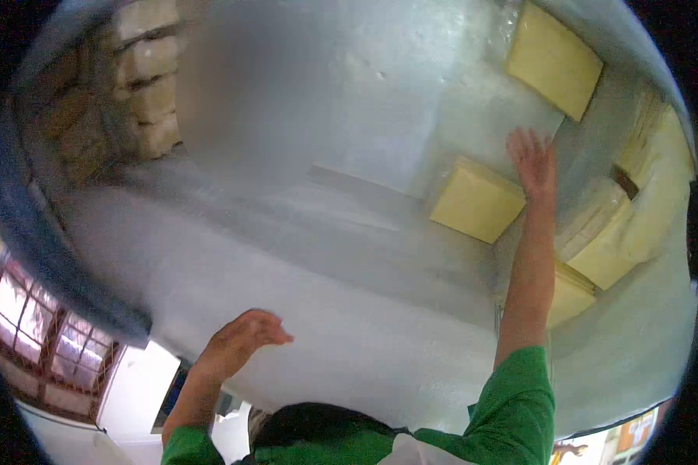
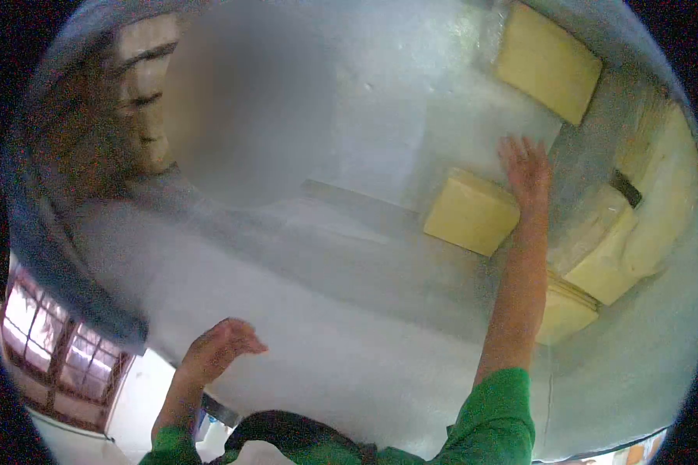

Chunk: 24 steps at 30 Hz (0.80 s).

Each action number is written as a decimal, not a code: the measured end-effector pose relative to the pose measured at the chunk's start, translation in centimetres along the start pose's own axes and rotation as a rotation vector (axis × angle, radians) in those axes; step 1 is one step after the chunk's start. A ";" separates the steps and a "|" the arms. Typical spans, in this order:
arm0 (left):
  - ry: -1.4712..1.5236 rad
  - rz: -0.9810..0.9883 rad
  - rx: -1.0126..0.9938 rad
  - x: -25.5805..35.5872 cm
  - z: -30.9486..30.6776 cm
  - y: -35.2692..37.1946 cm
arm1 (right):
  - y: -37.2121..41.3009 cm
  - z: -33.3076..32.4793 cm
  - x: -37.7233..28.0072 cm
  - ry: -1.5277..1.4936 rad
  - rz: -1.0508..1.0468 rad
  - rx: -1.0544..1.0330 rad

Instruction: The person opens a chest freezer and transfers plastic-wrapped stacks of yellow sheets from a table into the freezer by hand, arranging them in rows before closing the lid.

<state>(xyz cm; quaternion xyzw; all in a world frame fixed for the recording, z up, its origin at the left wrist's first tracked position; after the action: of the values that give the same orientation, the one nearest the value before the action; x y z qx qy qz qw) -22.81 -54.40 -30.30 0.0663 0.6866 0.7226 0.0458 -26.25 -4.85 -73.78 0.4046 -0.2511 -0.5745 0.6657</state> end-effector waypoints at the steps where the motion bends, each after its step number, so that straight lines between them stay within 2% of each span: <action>1: 0.000 0.027 0.015 0.4 0.3 0.6 | 1.3 -3.2 1.3 0.106 0.071 -0.105; 2: -0.048 0.080 -0.042 0.9 1.2 1.0 | 4.7 -3.6 2.5 0.254 0.050 -0.007; 3: -0.099 0.134 -0.103 1.6 1.8 1.8 | 5.7 -6.5 4.2 0.255 0.223 -0.170; 4: -0.103 0.173 -0.096 2.2 1.6 2.8 | 10.3 -5.3 4.3 0.659 0.201 0.137; 5: -0.113 0.196 -0.129 2.7 1.8 4.3 | 11.6 -7.8 5.2 0.677 0.206 0.020; 6: -0.119 0.226 -0.169 3.0 1.7 5.6 | 12.7 -12.2 5.0 0.941 0.279 0.211; 7: -0.106 0.314 -0.157 3.7 -0.1 9.2 | 15.9 -7.7 5.0 1.644 0.068 -0.233; 8: -0.108 0.359 -0.188 3.9 -0.9 11.0 | 20.2 -3.7 4.6 2.294 -0.481 -0.499; 9: -0.111 0.409 -0.214 4.0 -2.3 13.3 | 22.3 -4.0 3.7 2.234 -0.473 -0.412; 10: -0.102 0.469 -0.188 4.1 -3.9 15.4 | 23.7 -4.3 2.3 2.031 -0.386 -0.316; 12: -0.063 0.595 -0.176 4.5 -4.3 18.6 | 25.2 -7.2 -1.2 1.441 -0.334 -0.168; 13: -0.046 0.658 -0.174 4.5 -7.0 20.9 | 27.4 -3.2 -1.1 1.261 -0.246 -0.013; 15: -0.145 0.839 0.127 6.3 -13.6 24.9 | 31.9 3.9 -1.2 0.819 -0.169 0.307; 16: -0.197 0.906 0.281 7.3 -17.1 27.2 | 33.6 6.3 -0.9 0.743 -0.208 0.337; 17: -0.244 0.971 0.435 8.5 -21.2 29.3 | 35.3 8.6 0.1 0.733 -0.245 0.311; 18: -0.532 1.074 0.731 10.0 -25.6 32.0 | 36.8 10.8 1.4 0.718 -0.291 0.289; 19: -0.546 1.184 0.865 11.1 -32.3 33.1 | 39.0 13.6 4.0 0.713 -0.342 0.272; 21: -0.619 1.462 1.103 14.9 -41.3 37.0 | 43.7 18.0 9.5 0.752 -0.470 0.211; 22: -0.665 1.495 1.201 17.1 -45.9 38.8 | 46.5 20.9 12.9 0.779 -0.560 0.169; 23: -0.728 1.577 1.341 18.7 -51.1 40.3 | 46.1 19.5 15.1 1.125 -0.708 0.160; 24: -0.728 1.592 1.465 20.4 -55.8 41.6 | 47.3 20.7 19.4 1.143 -0.651 0.083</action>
<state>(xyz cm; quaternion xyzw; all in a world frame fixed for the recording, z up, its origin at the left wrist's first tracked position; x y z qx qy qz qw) -50.76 -108.45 9.16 0.6990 0.6524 -0.0899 -0.2787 -12.09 -28.18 -25.90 0.7266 0.2554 -0.4310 0.4702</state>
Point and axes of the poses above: each hand's wrist, its own y-axis away from the middle knuckle, its own z-axis out of the palm, x = y × z, the point moved 8 cm from there along -y, towards the middle knuckle, and after that the axes turned 6 degrees about -y, right-handed, at the moved point
